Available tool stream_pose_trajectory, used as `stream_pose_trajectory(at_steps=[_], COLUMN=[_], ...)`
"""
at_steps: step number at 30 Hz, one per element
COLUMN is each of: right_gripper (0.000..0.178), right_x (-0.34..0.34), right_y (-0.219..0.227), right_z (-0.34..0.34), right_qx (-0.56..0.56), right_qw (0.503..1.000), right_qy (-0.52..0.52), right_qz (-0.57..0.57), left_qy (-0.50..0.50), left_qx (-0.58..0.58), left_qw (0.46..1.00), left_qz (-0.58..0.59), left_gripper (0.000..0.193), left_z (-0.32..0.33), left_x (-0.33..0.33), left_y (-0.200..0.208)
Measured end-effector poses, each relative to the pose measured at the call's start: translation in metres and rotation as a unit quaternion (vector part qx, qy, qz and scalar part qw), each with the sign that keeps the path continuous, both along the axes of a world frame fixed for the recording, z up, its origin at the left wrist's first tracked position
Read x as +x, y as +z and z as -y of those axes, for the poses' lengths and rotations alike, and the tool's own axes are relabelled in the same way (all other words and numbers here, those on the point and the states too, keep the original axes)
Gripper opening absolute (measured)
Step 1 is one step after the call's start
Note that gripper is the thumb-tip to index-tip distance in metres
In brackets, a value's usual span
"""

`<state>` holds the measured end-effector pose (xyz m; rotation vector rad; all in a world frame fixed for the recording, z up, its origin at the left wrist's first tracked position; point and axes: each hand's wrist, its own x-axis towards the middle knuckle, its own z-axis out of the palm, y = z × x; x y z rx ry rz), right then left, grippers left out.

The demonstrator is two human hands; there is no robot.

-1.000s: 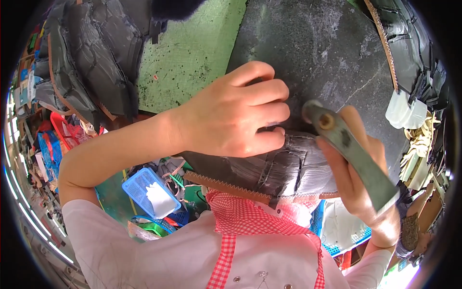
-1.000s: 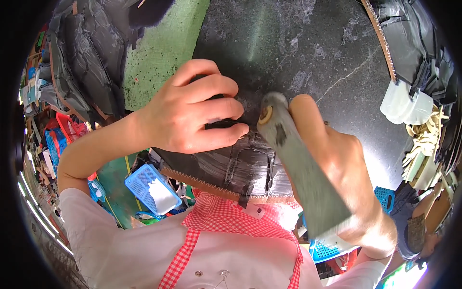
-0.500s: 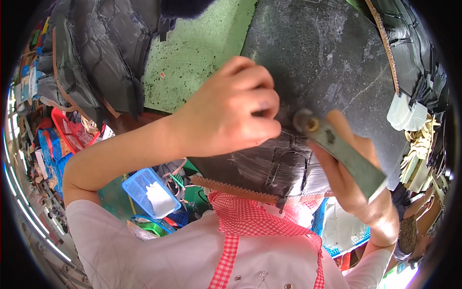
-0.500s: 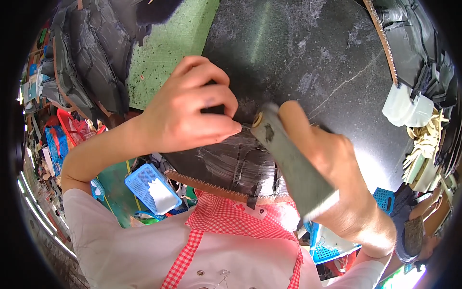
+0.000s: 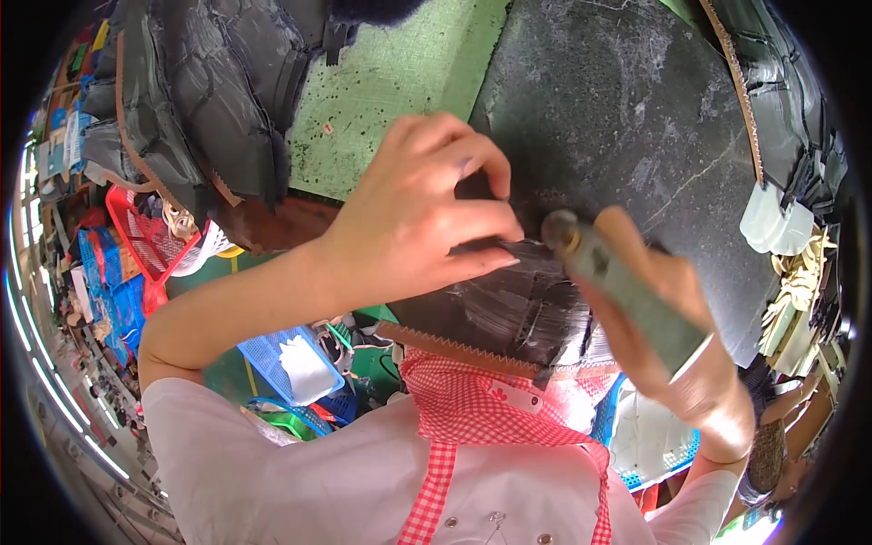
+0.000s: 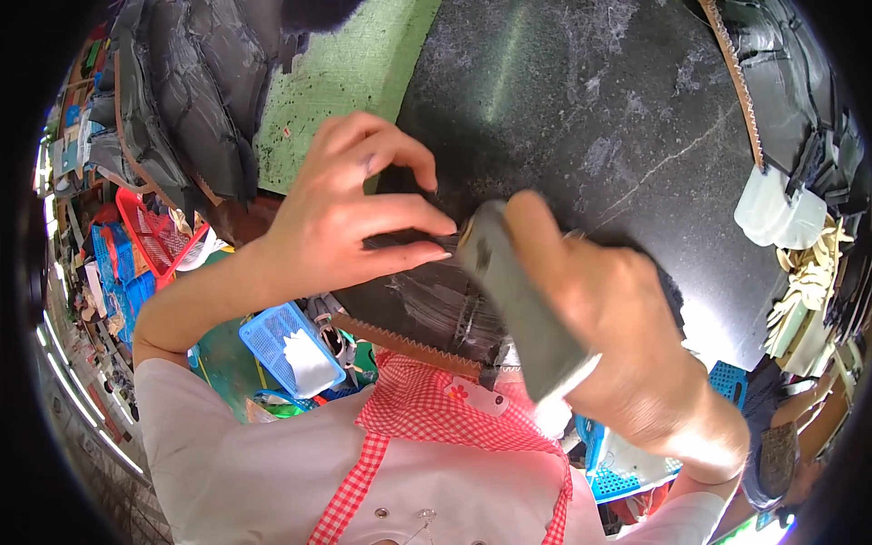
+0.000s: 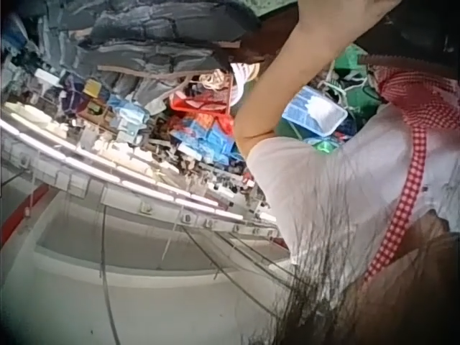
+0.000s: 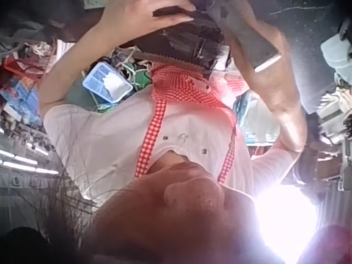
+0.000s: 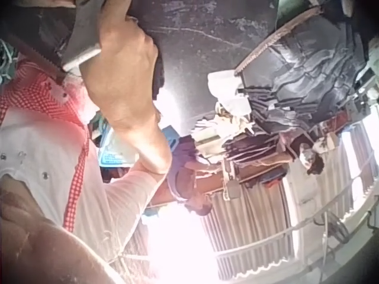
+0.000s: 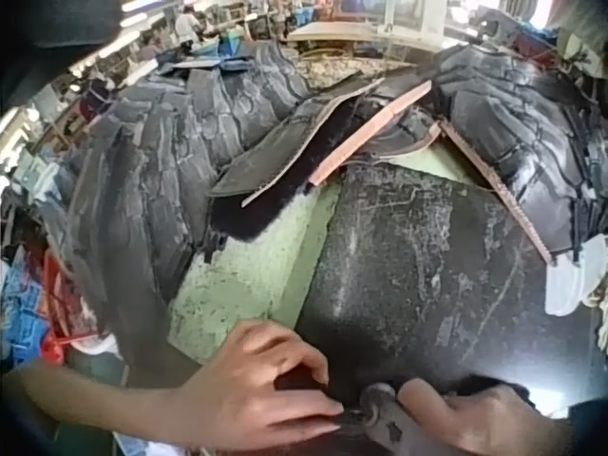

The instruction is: Hammer the seams and edges of shoe uppers and assemble them with internal components.

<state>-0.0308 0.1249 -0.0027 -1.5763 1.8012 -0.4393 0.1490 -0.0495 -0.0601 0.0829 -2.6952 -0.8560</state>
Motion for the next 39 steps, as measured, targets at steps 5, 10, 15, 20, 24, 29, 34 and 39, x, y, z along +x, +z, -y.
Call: stream_pose_trajectory(at_steps=[5, 10, 15, 20, 24, 29, 34, 39], right_gripper=[0.016, 0.019, 0.031, 0.022, 0.021, 0.021, 0.017, 0.018], right_x=[0.012, -0.014, -0.031, -0.038, -0.047, -0.058, -0.057, -0.048], right_y=[0.002, 0.004, 0.036, 0.017, 0.009, 0.023, 0.012, 0.012], right_z=[-0.008, -0.025, -0.082, -0.098, -0.103, -0.096, -0.079, -0.076], right_qx=[-0.011, -0.047, -0.108, 0.023, -0.038, -0.085, 0.011, 0.046], right_qw=[1.000, 0.986, 0.940, 0.976, 0.971, 0.975, 0.982, 0.993], right_qy=[-0.006, -0.156, -0.321, -0.217, -0.228, -0.204, -0.188, -0.110], right_qz=[0.005, 0.040, 0.045, -0.014, 0.054, 0.018, 0.005, -0.016], left_qy=[-0.022, -0.027, -0.076, -0.043, -0.050, -0.055, -0.097, -0.101], left_qx=[-0.040, 0.171, 0.280, 0.024, 0.039, 0.019, -0.036, -0.028], left_qw=[0.999, 0.982, 0.957, 0.999, 0.998, 0.997, 0.994, 0.992], left_qz=[-0.004, 0.071, 0.018, 0.010, 0.004, -0.056, -0.036, -0.069], left_gripper=[0.020, 0.017, 0.021, 0.038, 0.032, 0.022, 0.024, 0.025], left_z=[-0.018, -0.014, -0.051, -0.064, -0.057, -0.065, -0.065, -0.060], left_x=[0.004, -0.010, -0.071, -0.102, -0.097, -0.093, -0.096, -0.100], left_y=[0.000, 0.007, 0.000, -0.009, -0.014, -0.019, -0.014, -0.007])
